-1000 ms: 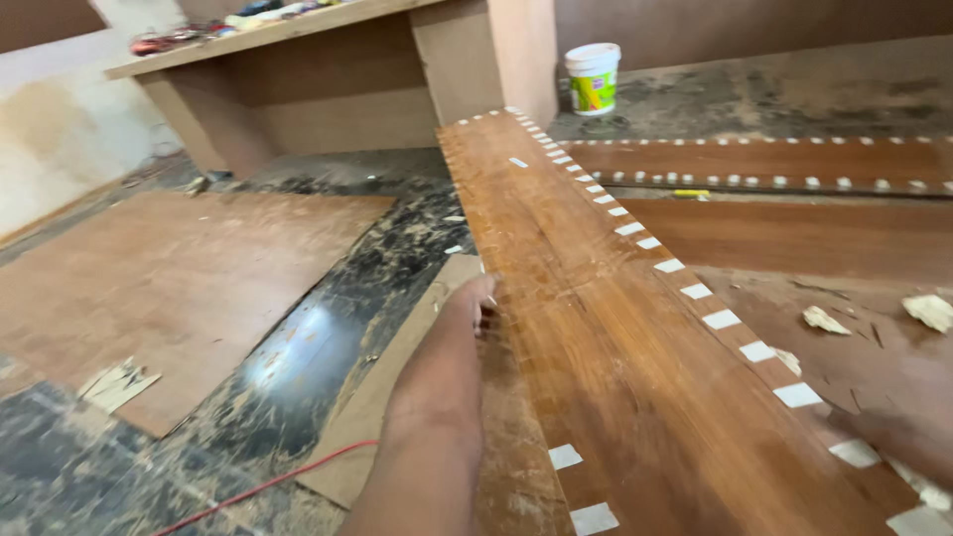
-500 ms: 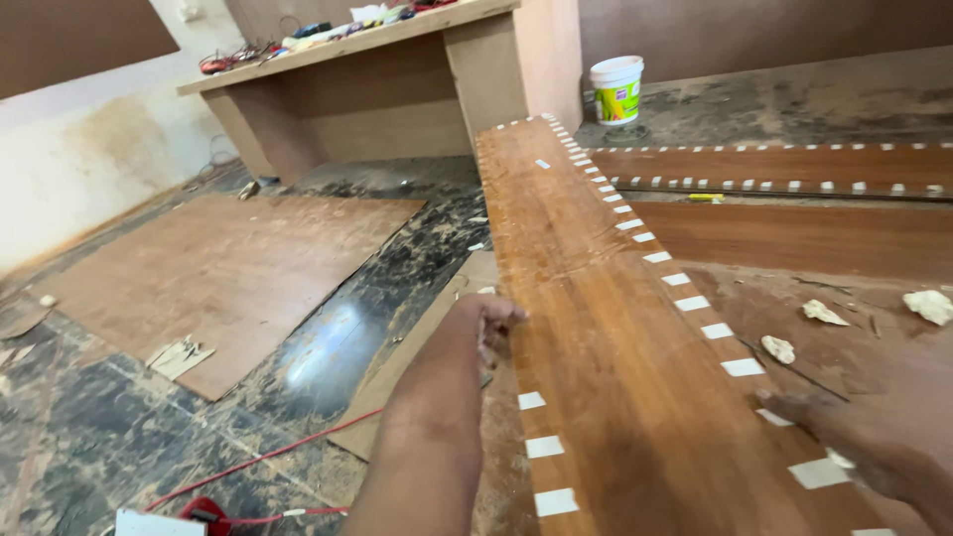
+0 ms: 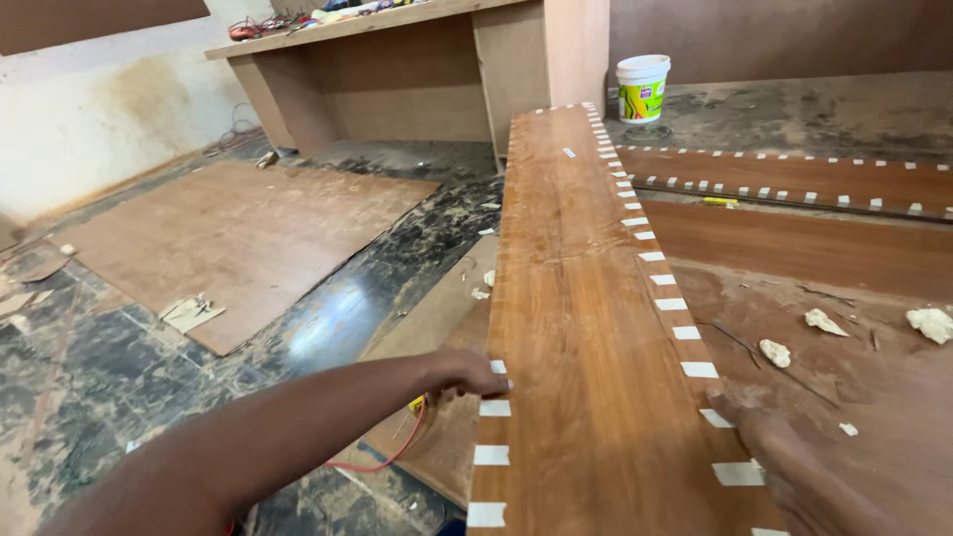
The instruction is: The person applies a white paste to the edges of a long wooden board using a small cloth. They repeatedly rub the paste into the edge, flip the board over, and continue applying the paste to the opposite edge.
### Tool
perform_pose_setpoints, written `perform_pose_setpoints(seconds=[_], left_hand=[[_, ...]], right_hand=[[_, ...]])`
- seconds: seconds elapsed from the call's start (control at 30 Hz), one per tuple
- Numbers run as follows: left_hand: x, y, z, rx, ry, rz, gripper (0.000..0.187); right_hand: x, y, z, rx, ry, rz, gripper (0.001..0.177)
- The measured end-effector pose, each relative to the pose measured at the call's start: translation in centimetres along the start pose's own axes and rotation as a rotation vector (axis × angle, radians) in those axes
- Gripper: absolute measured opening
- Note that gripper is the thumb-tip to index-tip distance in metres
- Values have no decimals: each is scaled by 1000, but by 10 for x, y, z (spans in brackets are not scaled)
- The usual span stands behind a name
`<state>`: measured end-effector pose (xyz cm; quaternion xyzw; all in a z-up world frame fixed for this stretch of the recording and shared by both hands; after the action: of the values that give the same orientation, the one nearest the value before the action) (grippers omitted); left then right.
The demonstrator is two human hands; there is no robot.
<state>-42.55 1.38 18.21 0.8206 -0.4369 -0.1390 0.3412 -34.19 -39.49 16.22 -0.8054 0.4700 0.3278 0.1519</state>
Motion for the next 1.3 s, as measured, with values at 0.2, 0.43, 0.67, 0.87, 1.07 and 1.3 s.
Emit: perform_pose_setpoints(seconds=[0.2, 0.43, 0.67, 0.87, 1.07, 1.3], left_hand=[[-18, -5, 22, -183, 283, -154, 76], [-45, -21, 17, -24, 539, -140, 83], [-79, -29, -14, 291, 215, -49, 87], [-106, -56, -30, 500, 361, 62, 73], [-112, -58, -47, 616, 399, -49, 75], [-119, -69, -66, 736, 456, -20, 70]], right_hand=[[-42, 27, 18, 91, -541, 93, 48], [-85, 41, 44, 113, -852, 170, 44], [-128, 23, 73, 113, -1008, 178, 41], [-146, 14, 106, 156, -1109, 222, 39], [-155, -6, 114, 245, -1147, 251, 37], [-122, -51, 164, 316, -1188, 326, 35]])
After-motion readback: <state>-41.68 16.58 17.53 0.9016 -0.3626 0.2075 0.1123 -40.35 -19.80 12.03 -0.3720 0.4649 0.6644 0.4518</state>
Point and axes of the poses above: each hand's wrist, its own y-axis away from the middle knuckle, its own z-axis out of the palm, x = y × z, the point moved 4 cm from there along -y, towards the middle knuckle, and after that the axes turned 7 degrees about -z, right-handed, at the moved point
